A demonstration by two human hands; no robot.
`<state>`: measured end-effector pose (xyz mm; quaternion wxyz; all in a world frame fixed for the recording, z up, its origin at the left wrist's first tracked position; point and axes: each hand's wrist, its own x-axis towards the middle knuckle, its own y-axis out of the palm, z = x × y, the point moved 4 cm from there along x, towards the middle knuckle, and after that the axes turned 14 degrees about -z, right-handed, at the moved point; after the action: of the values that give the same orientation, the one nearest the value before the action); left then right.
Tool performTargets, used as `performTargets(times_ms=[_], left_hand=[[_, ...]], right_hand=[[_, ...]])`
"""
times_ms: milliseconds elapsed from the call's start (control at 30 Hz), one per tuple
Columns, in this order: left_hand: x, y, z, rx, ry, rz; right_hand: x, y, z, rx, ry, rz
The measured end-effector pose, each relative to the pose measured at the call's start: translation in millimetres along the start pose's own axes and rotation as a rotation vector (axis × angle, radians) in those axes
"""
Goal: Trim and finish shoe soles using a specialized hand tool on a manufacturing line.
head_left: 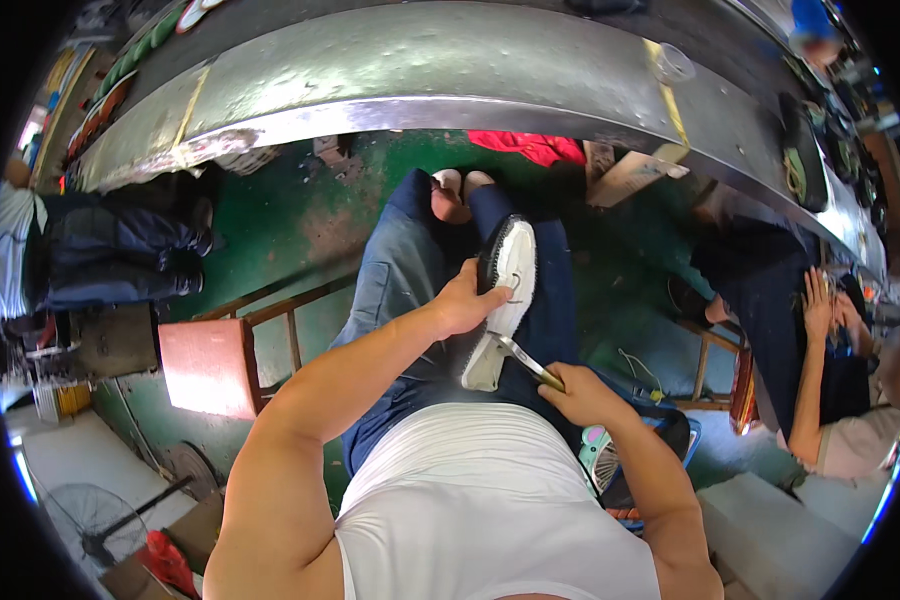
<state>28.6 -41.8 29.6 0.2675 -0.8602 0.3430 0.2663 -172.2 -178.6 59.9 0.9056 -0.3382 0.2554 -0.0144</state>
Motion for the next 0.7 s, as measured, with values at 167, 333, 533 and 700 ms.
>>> performTargets(times_ms=[167, 333, 533, 700], left_hand=[[-8.6, 12.8, 48.2, -0.204, 0.277, 0.157], [-5.5, 24.5, 52.2, -0.211, 0.296, -0.098], [-21.1, 27.4, 45.1, 0.125, 0.31, -0.317], [-39.0, 23.1, 79.2, -0.018, 0.3, -0.051]], right_hand=[[-8.5, -5.4, 5.7, -0.034, -0.128, -0.058], [-32.6, 7.7, 14.5, -0.315, -0.145, -0.229], [3.9, 9.0, -42.1, 0.386, 0.338, 0.489], [3.4, -12.7, -35.0, 0.688, 0.368, 0.602]])
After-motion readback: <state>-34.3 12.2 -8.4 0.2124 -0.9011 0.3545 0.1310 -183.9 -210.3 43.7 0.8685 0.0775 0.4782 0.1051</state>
